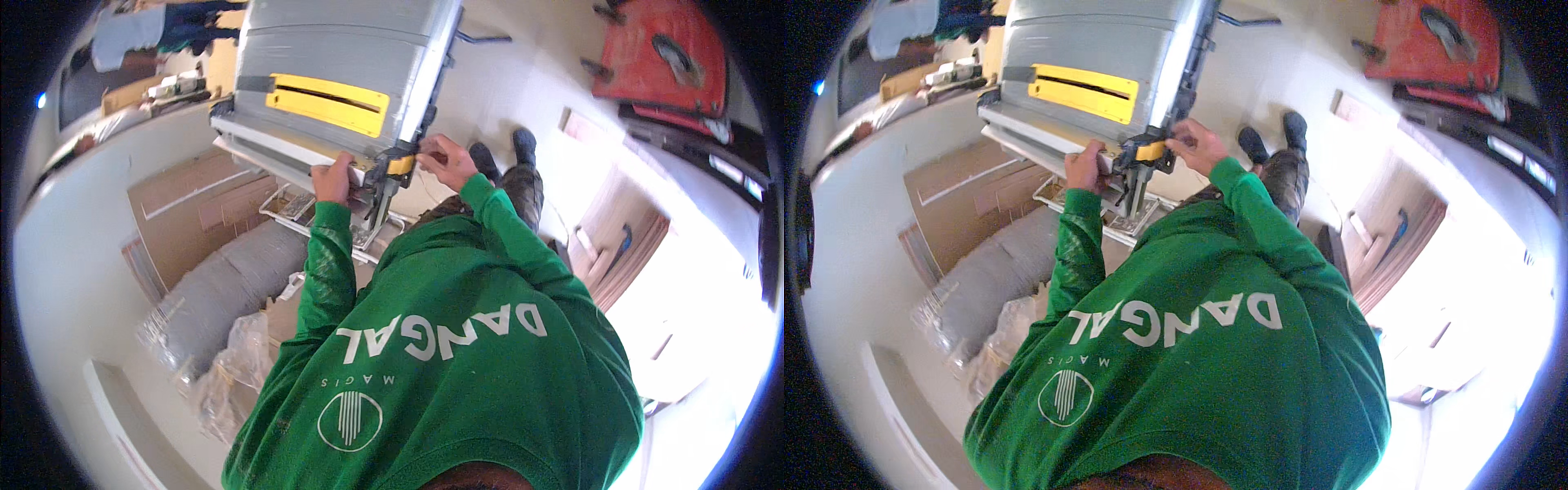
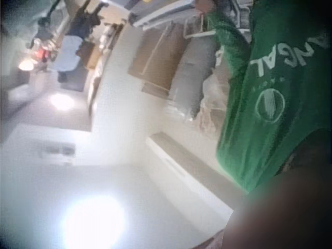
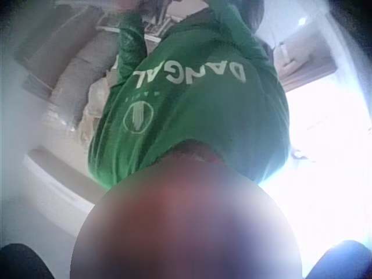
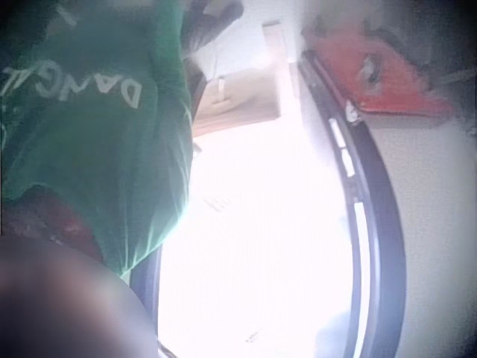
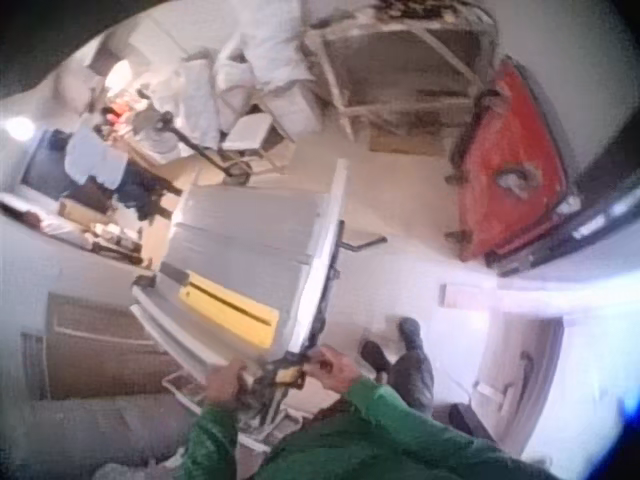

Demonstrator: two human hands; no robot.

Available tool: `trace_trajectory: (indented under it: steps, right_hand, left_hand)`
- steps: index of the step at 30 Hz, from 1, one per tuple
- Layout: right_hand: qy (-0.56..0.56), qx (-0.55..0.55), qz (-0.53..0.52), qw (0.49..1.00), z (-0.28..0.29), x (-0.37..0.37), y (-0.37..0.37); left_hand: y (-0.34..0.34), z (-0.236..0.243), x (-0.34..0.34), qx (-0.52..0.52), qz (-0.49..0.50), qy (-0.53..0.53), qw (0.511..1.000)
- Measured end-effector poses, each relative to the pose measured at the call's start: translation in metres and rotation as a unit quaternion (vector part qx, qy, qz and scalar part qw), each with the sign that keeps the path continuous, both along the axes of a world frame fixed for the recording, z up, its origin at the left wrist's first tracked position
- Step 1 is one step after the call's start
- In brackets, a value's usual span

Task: The person adjusts the fence and blade guard on a table saw using a tape measure and a wrench. They repeatedly measure and reposition the fence, then tighten the fence and blade guard components.

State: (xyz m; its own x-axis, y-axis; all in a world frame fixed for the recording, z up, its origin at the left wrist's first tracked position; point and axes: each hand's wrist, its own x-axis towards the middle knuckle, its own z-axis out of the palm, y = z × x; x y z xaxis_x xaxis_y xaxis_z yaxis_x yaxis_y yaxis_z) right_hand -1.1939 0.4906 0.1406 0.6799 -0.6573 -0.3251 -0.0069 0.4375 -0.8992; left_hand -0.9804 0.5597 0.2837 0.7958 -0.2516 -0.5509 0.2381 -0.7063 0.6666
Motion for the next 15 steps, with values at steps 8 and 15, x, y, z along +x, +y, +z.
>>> trace_trajectory:
  steps: [8, 15]
  right_hand:
    - [0.145, -0.044, 0.043, 0.988, -0.031, -0.056, -0.006]
    - [0.241, -0.102, 0.095, 0.961, -0.093, -0.188, -0.013]
  left_hand:
    - [0.019, 0.043, 0.007, -0.019, 0.001, 0.096, 0.995]
    - [0.108, 0.054, 0.024, -0.162, 0.08, -0.066, 0.981]
